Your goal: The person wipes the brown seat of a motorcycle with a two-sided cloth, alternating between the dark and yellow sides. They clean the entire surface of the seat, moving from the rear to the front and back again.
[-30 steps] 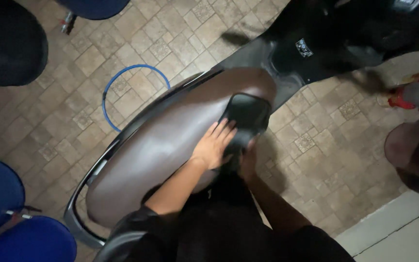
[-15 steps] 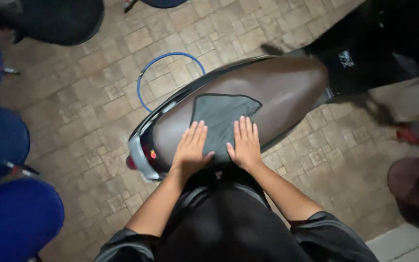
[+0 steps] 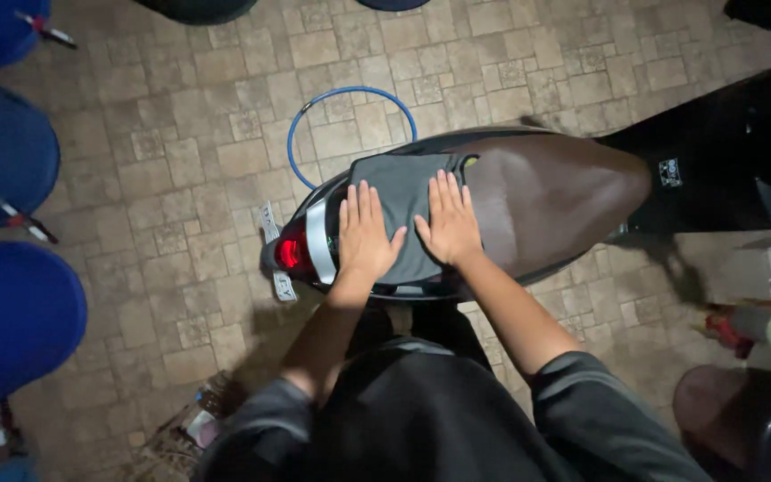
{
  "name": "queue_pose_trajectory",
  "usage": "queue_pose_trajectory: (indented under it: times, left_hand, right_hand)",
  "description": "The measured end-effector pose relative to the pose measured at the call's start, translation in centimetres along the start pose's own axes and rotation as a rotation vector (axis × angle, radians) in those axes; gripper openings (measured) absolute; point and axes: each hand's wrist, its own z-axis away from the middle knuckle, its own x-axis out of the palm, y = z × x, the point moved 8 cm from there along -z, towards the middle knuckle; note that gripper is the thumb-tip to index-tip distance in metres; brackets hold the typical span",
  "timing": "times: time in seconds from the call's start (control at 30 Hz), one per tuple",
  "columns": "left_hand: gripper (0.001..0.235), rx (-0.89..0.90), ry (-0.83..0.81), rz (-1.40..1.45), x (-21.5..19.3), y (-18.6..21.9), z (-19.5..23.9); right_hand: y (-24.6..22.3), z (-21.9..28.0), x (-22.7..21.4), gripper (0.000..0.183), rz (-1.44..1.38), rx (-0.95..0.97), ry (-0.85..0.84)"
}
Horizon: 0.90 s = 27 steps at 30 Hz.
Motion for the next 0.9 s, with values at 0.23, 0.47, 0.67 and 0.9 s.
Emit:
queue_pose_trajectory:
  times: [0.23, 0.47, 0.67, 0.9]
  left_hand:
    - [0.091, 0.028, 0.069, 0.016, -1.9, 2.4, 4.6]
    - [0.092, 0.021, 0.099, -0.008, 2.1, 3.4, -4.5]
    - [0.082, -0.01, 0.117, 0.062, -3.3, 6.5, -2.4]
    - [0.094, 0.003, 0.186, -0.073, -1.0, 10.0, -1.5]
  right_hand:
    - [-1.3, 7.0, 0.6, 0.079, 0.045, -0.127, 0.109]
    - [3.6, -2.5, -0.3, 0.086, -0.011, -0.134, 0.078]
    - [4.4, 0.3, -3.3, 0.077, -0.034, -0.204, 0.105]
    - [8.0, 4.3, -0.7, 0.089, -0.026, -0.266, 0.031]
